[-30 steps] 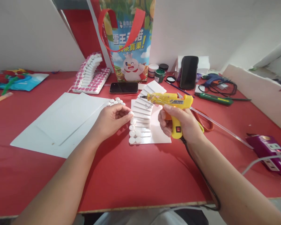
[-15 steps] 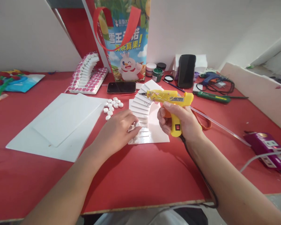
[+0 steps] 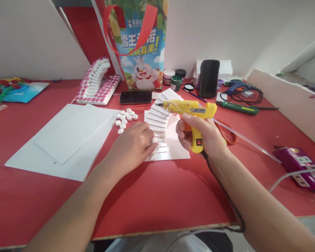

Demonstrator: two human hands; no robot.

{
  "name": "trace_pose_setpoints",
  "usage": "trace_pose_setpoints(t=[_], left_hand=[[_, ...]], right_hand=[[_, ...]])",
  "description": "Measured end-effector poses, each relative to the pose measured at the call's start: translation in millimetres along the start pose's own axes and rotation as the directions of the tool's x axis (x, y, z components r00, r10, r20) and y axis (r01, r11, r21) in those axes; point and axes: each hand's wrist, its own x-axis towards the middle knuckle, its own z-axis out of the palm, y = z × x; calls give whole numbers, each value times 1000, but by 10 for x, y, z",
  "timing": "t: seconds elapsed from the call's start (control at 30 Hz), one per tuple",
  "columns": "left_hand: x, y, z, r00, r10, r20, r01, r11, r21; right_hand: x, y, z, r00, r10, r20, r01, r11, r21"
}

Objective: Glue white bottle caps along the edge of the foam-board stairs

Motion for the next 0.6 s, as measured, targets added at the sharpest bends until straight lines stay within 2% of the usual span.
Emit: trace_pose_setpoints(t=[0.23, 0.43, 0.6], left_hand=[[31, -101, -73, 995, 80, 64, -73, 992, -107], [94, -131, -175, 977, 166, 131, -157, 985, -76], [124, -175, -184, 958, 221, 183, -202, 973, -113]], right_hand=[[-10, -5, 29, 999, -32, -26, 32, 999, -9], [-29, -19, 42, 999, -37, -23, 37, 999, -2], [-34, -26, 39, 999, -28, -25, 28, 1000, -8]])
